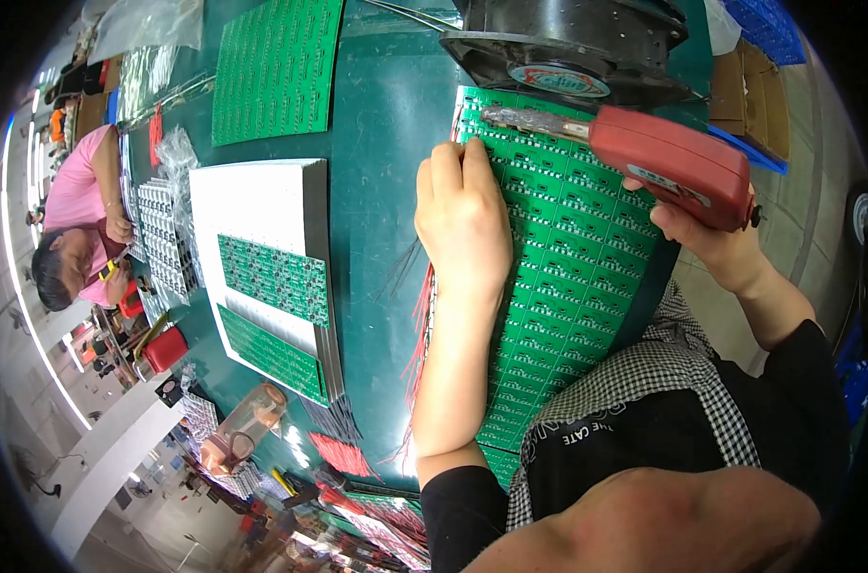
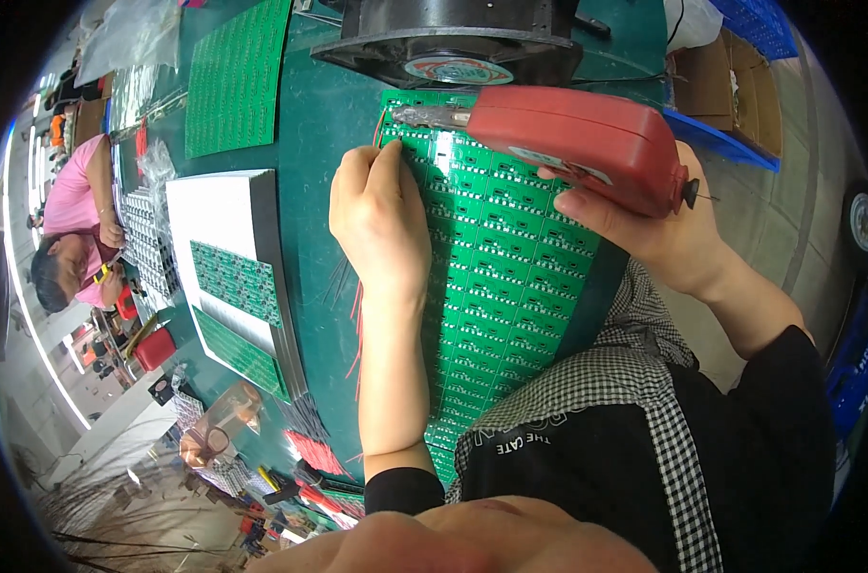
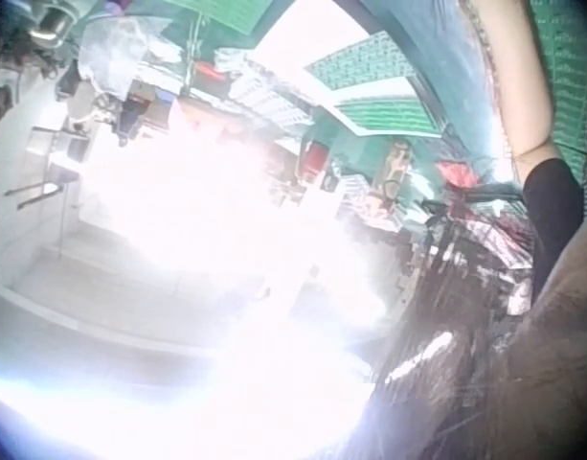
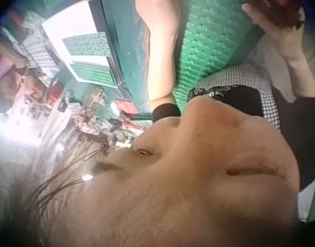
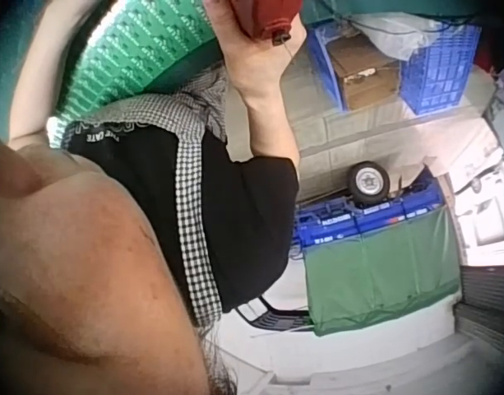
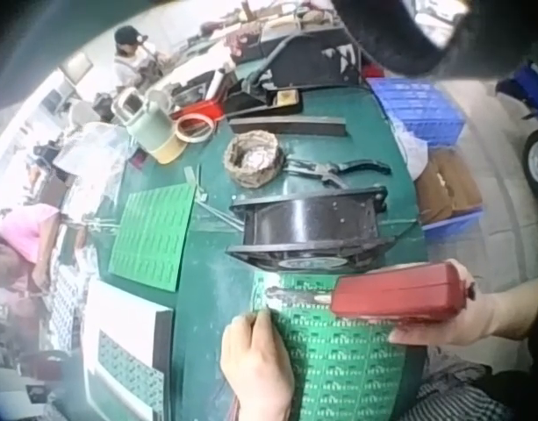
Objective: Soldering thin red wires onto an electronic circuit board.
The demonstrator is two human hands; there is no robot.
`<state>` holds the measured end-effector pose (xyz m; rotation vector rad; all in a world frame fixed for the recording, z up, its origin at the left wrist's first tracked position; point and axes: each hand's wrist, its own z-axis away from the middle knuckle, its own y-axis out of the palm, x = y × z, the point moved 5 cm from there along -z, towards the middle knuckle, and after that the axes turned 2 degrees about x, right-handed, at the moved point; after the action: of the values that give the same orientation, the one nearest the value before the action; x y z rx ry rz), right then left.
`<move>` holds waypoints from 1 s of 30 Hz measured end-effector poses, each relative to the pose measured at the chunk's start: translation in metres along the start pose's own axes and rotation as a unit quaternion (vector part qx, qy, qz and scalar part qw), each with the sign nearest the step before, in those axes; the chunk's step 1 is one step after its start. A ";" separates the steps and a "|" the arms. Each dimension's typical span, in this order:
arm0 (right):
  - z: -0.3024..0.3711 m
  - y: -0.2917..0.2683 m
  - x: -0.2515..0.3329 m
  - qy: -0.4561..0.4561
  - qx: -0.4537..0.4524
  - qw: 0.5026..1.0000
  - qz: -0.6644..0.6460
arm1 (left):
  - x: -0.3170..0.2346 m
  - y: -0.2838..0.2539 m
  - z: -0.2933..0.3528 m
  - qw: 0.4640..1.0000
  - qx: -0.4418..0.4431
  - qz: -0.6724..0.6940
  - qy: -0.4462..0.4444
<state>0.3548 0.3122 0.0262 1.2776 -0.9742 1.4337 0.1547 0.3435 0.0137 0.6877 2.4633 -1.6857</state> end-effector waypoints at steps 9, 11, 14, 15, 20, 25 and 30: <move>0.001 0.001 0.002 0.007 0.002 0.998 0.058 | 0.002 -0.002 -0.006 0.999 -0.001 0.040 -0.018; 0.000 0.003 0.003 -0.032 -0.007 0.996 0.078 | 0.004 0.001 -0.012 0.999 -0.007 0.050 -0.020; -0.001 0.005 0.003 -0.017 -0.020 0.997 0.067 | 0.006 0.005 -0.017 0.997 -0.013 0.078 -0.024; 0.000 0.005 0.002 -0.016 -0.022 0.997 0.068 | 0.008 0.006 -0.016 0.995 -0.012 0.085 -0.045; -0.001 0.004 0.001 -0.037 -0.029 0.997 0.064 | 0.009 0.009 -0.018 0.994 -0.009 0.090 -0.058; -0.003 0.006 -0.001 -0.044 -0.033 0.996 0.072 | 0.009 0.009 -0.017 0.995 -0.005 0.086 -0.058; -0.002 0.005 -0.002 -0.055 -0.035 0.992 0.104 | 0.009 0.008 -0.017 0.994 -0.009 0.089 -0.056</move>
<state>0.3494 0.3124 0.0240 1.2435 -1.2507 1.4845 0.1532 0.3645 0.0106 0.7634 2.2661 -1.5899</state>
